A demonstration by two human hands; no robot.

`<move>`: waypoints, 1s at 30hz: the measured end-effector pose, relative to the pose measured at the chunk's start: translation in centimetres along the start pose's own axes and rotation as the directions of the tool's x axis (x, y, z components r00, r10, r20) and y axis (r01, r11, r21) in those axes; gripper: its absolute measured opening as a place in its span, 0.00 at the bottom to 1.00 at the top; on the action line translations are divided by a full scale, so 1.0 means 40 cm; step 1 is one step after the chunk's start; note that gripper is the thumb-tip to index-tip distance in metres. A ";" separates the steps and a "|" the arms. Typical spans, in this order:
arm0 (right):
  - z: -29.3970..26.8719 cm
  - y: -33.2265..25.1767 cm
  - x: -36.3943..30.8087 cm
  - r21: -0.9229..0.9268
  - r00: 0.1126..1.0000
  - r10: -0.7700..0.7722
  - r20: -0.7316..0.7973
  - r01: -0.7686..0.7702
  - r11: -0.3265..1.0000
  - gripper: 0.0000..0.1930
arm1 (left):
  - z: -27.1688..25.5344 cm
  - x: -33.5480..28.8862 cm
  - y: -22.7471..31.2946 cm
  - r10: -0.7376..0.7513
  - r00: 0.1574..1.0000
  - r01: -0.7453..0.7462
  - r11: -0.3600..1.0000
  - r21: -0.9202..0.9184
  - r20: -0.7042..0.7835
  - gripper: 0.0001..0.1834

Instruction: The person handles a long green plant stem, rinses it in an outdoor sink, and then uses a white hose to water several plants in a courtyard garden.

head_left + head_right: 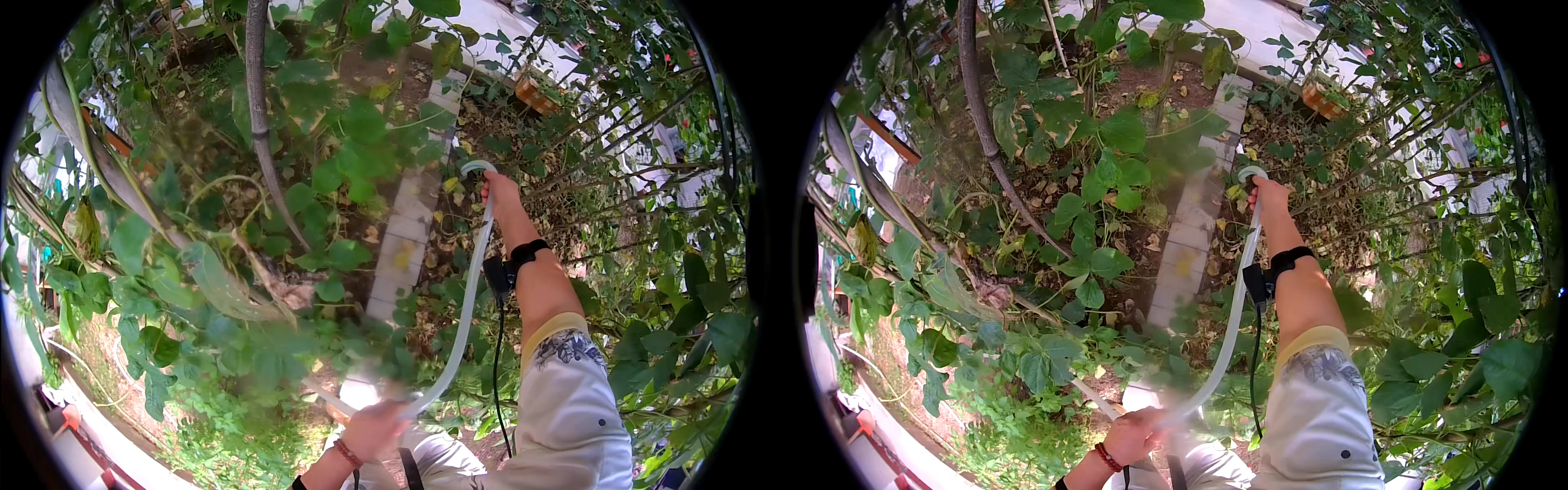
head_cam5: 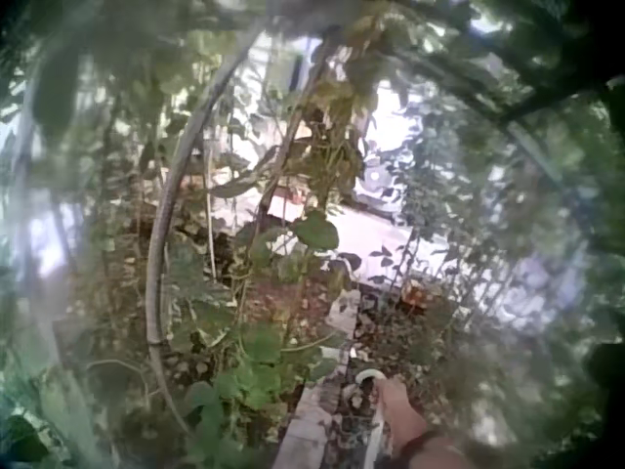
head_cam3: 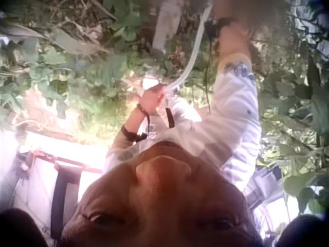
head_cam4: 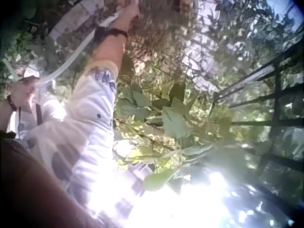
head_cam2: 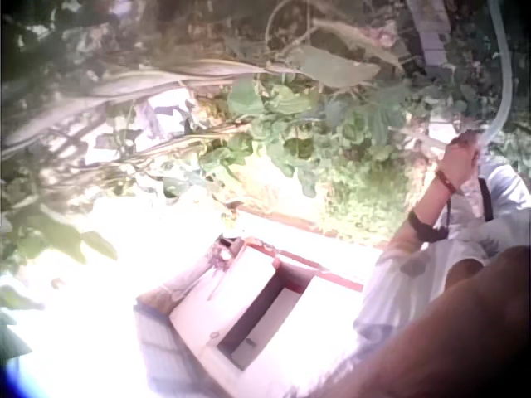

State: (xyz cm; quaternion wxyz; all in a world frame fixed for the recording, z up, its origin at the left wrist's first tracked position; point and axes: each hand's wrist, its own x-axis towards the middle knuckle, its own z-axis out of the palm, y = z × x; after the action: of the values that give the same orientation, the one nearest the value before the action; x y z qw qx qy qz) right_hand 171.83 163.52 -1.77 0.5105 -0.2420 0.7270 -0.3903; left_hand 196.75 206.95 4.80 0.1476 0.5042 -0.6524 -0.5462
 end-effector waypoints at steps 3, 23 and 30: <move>-0.010 -0.028 0.042 -0.039 0.997 -0.053 0.059 0.056 0.998 0.05 | 0.037 0.034 -0.051 -0.005 0.999 0.005 1.000 -0.001 -0.040 0.21; -0.014 -0.230 -0.583 0.599 0.681 -0.433 0.590 -0.010 0.800 0.18 | 0.016 -0.615 -0.172 -0.380 0.666 0.315 0.923 -0.219 -0.642 0.10; 0.013 -0.397 -0.844 0.395 0.240 -0.315 0.918 -0.533 0.748 0.25 | 0.044 -0.812 -0.225 -0.365 0.547 0.380 0.910 -0.166 -0.754 0.16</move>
State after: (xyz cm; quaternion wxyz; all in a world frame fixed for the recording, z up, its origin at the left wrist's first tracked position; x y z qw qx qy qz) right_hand 183.79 179.51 29.75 0.9196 -0.1771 0.0852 -0.3403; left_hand 214.47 235.51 8.04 0.2880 0.8157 -0.4086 -0.2910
